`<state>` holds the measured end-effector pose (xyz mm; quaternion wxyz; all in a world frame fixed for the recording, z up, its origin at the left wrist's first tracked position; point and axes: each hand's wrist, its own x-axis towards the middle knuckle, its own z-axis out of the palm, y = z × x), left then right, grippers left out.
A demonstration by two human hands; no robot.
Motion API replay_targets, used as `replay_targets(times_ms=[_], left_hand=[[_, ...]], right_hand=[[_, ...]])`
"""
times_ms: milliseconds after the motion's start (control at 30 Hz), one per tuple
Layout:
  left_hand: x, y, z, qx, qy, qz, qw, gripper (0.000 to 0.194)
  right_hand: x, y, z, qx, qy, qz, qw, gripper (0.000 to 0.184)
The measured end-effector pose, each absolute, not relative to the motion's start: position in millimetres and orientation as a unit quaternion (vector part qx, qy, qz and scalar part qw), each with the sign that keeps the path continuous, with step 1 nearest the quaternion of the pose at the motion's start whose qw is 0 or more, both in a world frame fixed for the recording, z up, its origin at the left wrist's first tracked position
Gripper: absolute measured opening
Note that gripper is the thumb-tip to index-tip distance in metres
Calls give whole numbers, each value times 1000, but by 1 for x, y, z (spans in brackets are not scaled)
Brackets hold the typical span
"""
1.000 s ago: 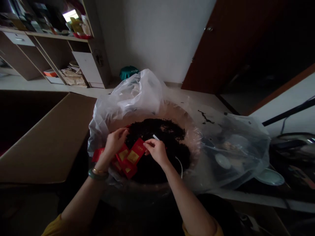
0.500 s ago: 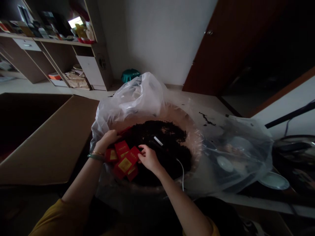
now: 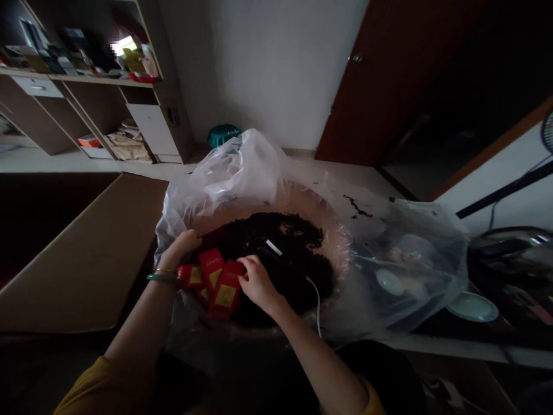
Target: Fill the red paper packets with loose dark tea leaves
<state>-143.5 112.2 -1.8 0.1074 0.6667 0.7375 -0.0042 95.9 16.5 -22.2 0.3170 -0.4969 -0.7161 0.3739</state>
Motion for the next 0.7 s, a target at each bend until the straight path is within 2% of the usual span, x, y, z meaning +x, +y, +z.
replay_targets(times_ms=[100,200,333,400,500,600,700], left_hand=[[-143,108,7,645,759,10,89,31],[-141,101,24,619,783,40,56,36],[-128,86,50,600,779,181,24,36],[-114,76,58,634,723,268,66,31],[-89,59,56,656,647,346,177,25],[-66,45,44,632,595,397,298,26],[-51,36,33,596,567,423,380,26]], right_hand=[[98,17,-22,-493,-740,308,339,42],[103,21,-16,-487,-741,279,369,34],[114,31,-2,-466,-722,254,443,22],[119,35,5,-462,-703,224,492,23],[128,40,15,-461,-676,150,556,37],[134,42,20,-444,-687,91,568,44],[138,42,21,-438,-700,59,561,41]])
